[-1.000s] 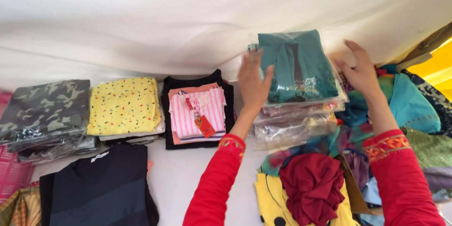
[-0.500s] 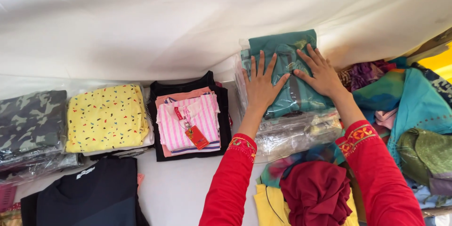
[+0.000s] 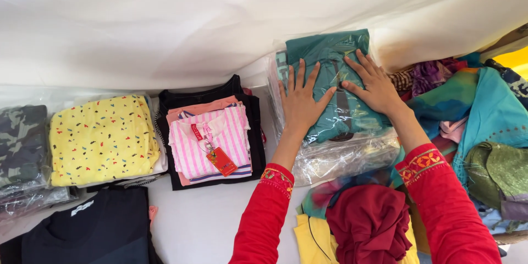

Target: The person folds various t-shirts and places them into clear plastic bags on a white table. They handle items such as a pink Champion shirt, a red striped shirt, and a teal shirt, folding each one neatly before sealing it in a bag and stacking it with other packaged items.

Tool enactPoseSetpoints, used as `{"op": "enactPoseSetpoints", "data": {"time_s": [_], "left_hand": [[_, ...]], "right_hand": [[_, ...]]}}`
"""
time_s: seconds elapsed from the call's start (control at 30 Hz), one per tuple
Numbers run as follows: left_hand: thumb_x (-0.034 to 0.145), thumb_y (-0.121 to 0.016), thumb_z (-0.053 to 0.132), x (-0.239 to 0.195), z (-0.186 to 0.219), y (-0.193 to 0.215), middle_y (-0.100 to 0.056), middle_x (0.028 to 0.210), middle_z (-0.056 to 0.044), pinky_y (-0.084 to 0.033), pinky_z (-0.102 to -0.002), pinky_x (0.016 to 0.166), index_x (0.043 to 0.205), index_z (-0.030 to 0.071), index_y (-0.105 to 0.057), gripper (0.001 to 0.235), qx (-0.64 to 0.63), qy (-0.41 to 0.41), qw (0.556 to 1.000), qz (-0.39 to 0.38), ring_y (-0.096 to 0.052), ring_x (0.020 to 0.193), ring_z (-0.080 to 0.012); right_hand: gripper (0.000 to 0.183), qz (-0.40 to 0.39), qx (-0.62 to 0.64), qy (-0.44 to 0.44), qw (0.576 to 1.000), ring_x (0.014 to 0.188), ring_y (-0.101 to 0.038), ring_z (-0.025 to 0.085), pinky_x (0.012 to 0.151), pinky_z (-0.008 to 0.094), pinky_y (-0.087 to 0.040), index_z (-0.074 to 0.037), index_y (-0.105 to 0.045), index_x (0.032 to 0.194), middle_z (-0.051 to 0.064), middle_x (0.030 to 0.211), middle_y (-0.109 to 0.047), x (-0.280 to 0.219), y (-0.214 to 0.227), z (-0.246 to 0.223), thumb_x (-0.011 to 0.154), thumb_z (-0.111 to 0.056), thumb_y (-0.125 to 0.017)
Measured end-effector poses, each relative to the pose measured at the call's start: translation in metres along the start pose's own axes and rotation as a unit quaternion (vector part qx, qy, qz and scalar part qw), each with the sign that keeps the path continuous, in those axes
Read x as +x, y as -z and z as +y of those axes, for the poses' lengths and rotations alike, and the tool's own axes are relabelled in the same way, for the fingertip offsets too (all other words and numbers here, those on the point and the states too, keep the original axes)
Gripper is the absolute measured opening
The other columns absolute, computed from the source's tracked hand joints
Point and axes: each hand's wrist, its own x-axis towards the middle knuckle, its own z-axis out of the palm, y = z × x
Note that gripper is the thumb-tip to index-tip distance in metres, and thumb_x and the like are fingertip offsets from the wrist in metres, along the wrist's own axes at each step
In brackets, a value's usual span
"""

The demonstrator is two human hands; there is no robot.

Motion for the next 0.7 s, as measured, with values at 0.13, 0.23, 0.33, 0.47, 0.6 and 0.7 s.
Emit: {"op": "enactPoseSetpoints", "data": {"time_s": [0.13, 0.23, 0.33, 0.47, 0.6, 0.7], "left_hand": [[0.092, -0.056, 0.072, -0.003, 0.000, 0.002, -0.026, 0.171, -0.006, -0.015, -0.067, 0.123, 0.159, 0.034, -0.040, 0.079, -0.004, 0.000, 1.000, 0.004, -0.021, 0.158, -0.0356], [0.094, -0.052, 0.073, -0.003, -0.001, 0.003, -0.024, 0.173, -0.005, -0.014, -0.067, 0.124, 0.161, 0.036, -0.035, 0.079, 0.001, -0.002, 1.000, 0.003, -0.019, 0.159, -0.0349], [0.096, -0.045, 0.074, 0.004, -0.007, -0.001, -0.020, 0.173, -0.007, -0.009, -0.071, 0.118, 0.162, 0.035, -0.028, 0.078, 0.025, -0.004, 0.998, -0.051, -0.013, 0.158, -0.0363], [0.097, -0.040, 0.072, 0.013, -0.001, 0.036, -0.012, 0.171, -0.009, 0.002, -0.074, 0.112, 0.164, 0.023, -0.014, 0.087, 0.012, 0.017, 0.991, -0.130, 0.000, 0.149, -0.0474], [0.109, -0.036, 0.056, -0.081, -0.001, 0.126, -0.032, 0.169, -0.013, -0.008, -0.063, 0.124, 0.161, 0.013, -0.035, 0.067, -0.213, -0.016, 0.977, 0.030, -0.021, 0.159, -0.0378], [0.110, -0.044, 0.040, -0.203, -0.033, 0.172, -0.048, 0.160, -0.013, -0.026, -0.049, 0.125, 0.151, 0.008, -0.051, 0.053, -0.260, -0.023, 0.964, 0.054, -0.040, 0.152, -0.0329]], "right_hand": [[0.077, 0.003, -0.001, -0.007, 1.000, 0.158, -0.015, 0.032, 0.124, 0.056, -0.018, -0.035, -0.033, 0.160, 0.004, 0.173, -0.017, -0.001, -0.003, -0.001, 0.093, -0.072, -0.044], [0.079, 0.010, -0.008, 0.000, 1.000, 0.158, -0.015, 0.032, 0.123, 0.059, -0.018, -0.034, -0.032, 0.161, 0.005, 0.173, -0.016, 0.000, -0.002, -0.001, 0.092, -0.072, -0.044], [0.078, -0.007, -0.049, -0.012, 0.999, 0.159, -0.015, 0.032, 0.117, 0.067, -0.018, -0.037, -0.030, 0.161, 0.004, 0.174, -0.015, 0.002, 0.014, -0.019, 0.092, -0.072, -0.042], [0.081, -0.060, -0.203, -0.057, 0.976, 0.158, -0.016, 0.030, 0.117, 0.072, -0.018, -0.039, -0.023, 0.165, 0.008, 0.173, -0.011, 0.006, 0.032, -0.019, 0.093, -0.072, -0.041], [0.067, 0.245, 0.096, 0.034, 0.964, 0.142, -0.040, 0.038, 0.115, 0.053, -0.033, -0.003, -0.041, 0.156, 0.023, 0.154, -0.041, -0.058, 0.049, -0.052, 0.114, -0.055, -0.046], [0.050, 0.350, 0.176, 0.082, 0.916, 0.122, -0.056, 0.031, 0.108, 0.041, -0.045, -0.002, -0.057, 0.145, 0.016, 0.135, -0.060, -0.151, 0.035, -0.105, 0.118, -0.042, -0.045]]}}
